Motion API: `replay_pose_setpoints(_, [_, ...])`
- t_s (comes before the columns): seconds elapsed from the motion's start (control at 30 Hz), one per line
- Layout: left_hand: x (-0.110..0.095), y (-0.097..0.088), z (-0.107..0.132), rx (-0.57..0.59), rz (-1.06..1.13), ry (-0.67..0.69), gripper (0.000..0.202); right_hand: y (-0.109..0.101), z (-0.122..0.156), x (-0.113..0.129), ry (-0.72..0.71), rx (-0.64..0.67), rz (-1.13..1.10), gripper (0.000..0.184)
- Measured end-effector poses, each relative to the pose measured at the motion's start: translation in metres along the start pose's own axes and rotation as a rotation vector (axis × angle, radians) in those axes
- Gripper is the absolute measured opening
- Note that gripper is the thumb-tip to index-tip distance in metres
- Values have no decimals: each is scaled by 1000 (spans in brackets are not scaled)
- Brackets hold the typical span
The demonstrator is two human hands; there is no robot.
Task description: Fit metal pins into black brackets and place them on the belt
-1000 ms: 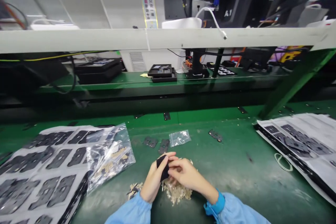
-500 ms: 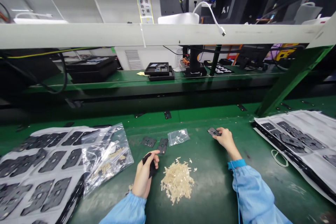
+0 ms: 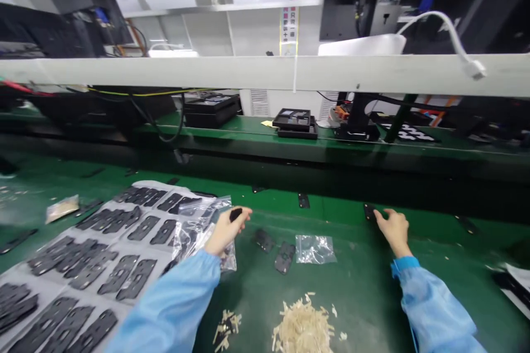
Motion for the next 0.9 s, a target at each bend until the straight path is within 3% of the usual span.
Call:
replay_pose_setpoints(0.1, [6, -12, -73, -58, -143, -26, 23, 1, 13, -4, -101, -69, 24, 37])
replay_pose_setpoints(0.2, [18, 3, -130, -37, -271, -46, 23, 0, 26, -11, -141, -97, 34, 39])
replay_pose_setpoints(0.3, [32, 28, -161, 23, -342, -65, 29, -1, 32, -17, -135, -111, 39, 38])
replay_pose_setpoints(0.43, [47, 45, -179, 97, -360, -154, 31, 2, 31, -19, -130, -101, 43, 36])
replay_pose_setpoints(0.53, [50, 48, -181, 130, -311, -231, 31, 5, 30, -17, -145, -84, 36, 35])
replay_pose_setpoints(0.63, [40, 57, -169, 159, -200, -258, 29, 6, 31, -15, -149, -83, 21, 34])
replay_pose_setpoints(0.73, [16, 78, -136, 223, -35, -221, 28, 4, 33, -14, -139, -91, 0, 34])
replay_pose_setpoints(0.9, [-39, 120, -58, 407, 228, -111, 31, -4, 38, -11, -111, -150, -42, 34])
Point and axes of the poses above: each hand's wrist, its own z-axis away from the middle knuckle, its own y-axis out of the palm, x = y × z, the point moved 8 cm from there along -z, towards the middle knuckle, and after that the axes turned 2 degrees about z, right-handed, at the moved point
